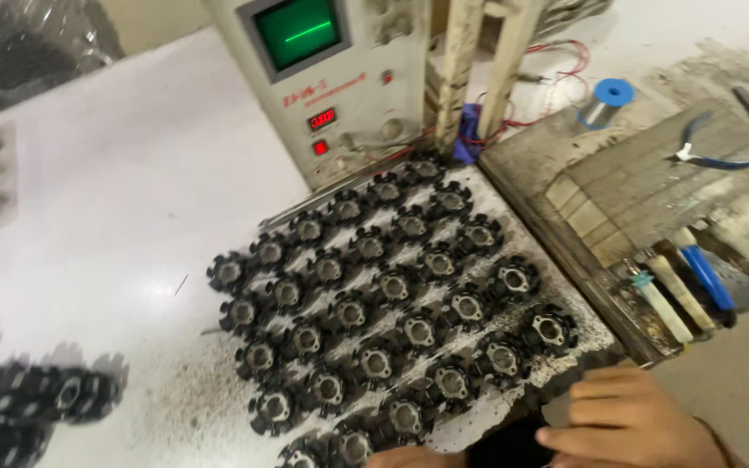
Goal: The person moves black rotor-like parts from a pile into a plastic tray and then arranges them in a grid on the workbench. They then use a handheld tool with a wooden handle to work on the center hub of each part one at a time, working through the grid.
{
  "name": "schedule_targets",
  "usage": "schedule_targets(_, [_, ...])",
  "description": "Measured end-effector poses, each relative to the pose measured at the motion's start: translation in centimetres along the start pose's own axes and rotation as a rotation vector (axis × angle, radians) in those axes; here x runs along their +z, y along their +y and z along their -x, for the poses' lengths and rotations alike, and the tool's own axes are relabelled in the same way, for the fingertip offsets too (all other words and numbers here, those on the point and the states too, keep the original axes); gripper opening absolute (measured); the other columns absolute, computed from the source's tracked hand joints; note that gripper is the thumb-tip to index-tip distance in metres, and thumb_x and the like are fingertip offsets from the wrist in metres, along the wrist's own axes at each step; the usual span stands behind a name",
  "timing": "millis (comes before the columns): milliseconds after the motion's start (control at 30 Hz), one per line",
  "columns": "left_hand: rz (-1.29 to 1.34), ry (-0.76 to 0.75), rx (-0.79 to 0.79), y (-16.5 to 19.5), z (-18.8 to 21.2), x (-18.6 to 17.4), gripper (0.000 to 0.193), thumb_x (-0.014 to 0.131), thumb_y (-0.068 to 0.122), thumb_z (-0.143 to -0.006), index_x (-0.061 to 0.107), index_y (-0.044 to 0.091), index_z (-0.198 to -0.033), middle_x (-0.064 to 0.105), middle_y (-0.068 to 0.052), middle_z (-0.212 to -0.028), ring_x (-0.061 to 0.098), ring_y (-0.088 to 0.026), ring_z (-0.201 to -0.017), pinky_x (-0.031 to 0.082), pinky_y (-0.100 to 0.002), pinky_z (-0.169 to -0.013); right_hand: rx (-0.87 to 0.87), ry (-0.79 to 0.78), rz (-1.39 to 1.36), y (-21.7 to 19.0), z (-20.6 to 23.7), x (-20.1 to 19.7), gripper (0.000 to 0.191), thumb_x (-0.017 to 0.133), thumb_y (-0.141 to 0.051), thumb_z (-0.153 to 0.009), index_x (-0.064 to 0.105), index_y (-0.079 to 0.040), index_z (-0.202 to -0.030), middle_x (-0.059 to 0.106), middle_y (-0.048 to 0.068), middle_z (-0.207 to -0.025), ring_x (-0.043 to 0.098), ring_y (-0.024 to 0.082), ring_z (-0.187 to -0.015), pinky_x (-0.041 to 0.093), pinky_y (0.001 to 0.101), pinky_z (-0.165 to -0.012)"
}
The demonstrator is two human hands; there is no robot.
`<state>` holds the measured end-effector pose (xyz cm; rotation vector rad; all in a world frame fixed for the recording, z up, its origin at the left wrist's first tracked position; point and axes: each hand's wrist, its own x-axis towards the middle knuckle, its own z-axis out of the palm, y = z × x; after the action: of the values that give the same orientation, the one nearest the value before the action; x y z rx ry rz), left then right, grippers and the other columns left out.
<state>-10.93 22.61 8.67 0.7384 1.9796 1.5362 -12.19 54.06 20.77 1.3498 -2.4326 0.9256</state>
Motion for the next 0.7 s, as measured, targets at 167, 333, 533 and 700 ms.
schedule_targets(167, [-0.06, -0.33, 0.064, 0.2, -6.3, 2.2, 0.04, 0.063, 0.035, -0.107, 0.076, 0.003, -0.126, 0.073, -0.018, -0.079, 0.076, -0.028, -0.074, 0.061, -0.038, -0.079, 0.295, -0.034, 0.013, -0.7, 2.3, -1.0, 0.022, 0.079, -0.034, -0.091, 0.073, -0.013, -0.093, 0.06, 0.002, -0.074, 0.064, 0.022, -0.067, 0.049, 0.0376, -0.054])
schedule_targets(333, [-0.029, -0.58, -0.181, -0.2, -9.3, 3.8, 0.036, 0.059, 0.034, -0.11, 0.073, 0.006, -0.125, 0.077, -0.011, -0.086, 0.078, -0.019, -0.08, 0.063, -0.032, -0.08, 0.869, -0.092, -0.004, -2.3, 7.6, -2.6, 0.017, 0.069, -0.033, -0.089, 0.078, -0.019, -0.091, 0.067, 0.0, -0.08, 0.066, 0.023, -0.065, 0.05, 0.0396, -0.054])
schedule_targets(533, [0.05, -0.363, -0.342, 2.6, -12.0, 9.6, 0.026, 0.06, 0.013, -0.099, 0.072, 0.002, -0.119, 0.077, -0.012, -0.071, 0.079, -0.016, -0.069, 0.061, -0.031, -0.066, 0.684, -0.108, -0.189, 1.4, 10.8, -0.6, 0.022, 0.067, -0.029, -0.097, 0.072, -0.013, -0.083, 0.064, 0.005, -0.078, 0.066, 0.026, -0.075, 0.051, 0.0404, -0.061])
schedule_targets(700, [0.196, -0.341, -0.489, 4.8, -15.3, 11.4, 0.023, 0.056, 0.009, -0.102, 0.072, -0.002, -0.114, 0.074, -0.007, -0.07, 0.065, -0.018, -0.057, 0.05, -0.031, -0.056, 0.603, -0.045, -0.315, 5.2, 12.4, -2.6, 0.014, 0.071, -0.024, -0.096, 0.076, -0.012, -0.094, 0.067, 0.004, -0.082, 0.068, 0.026, -0.08, 0.054, 0.0401, -0.071])
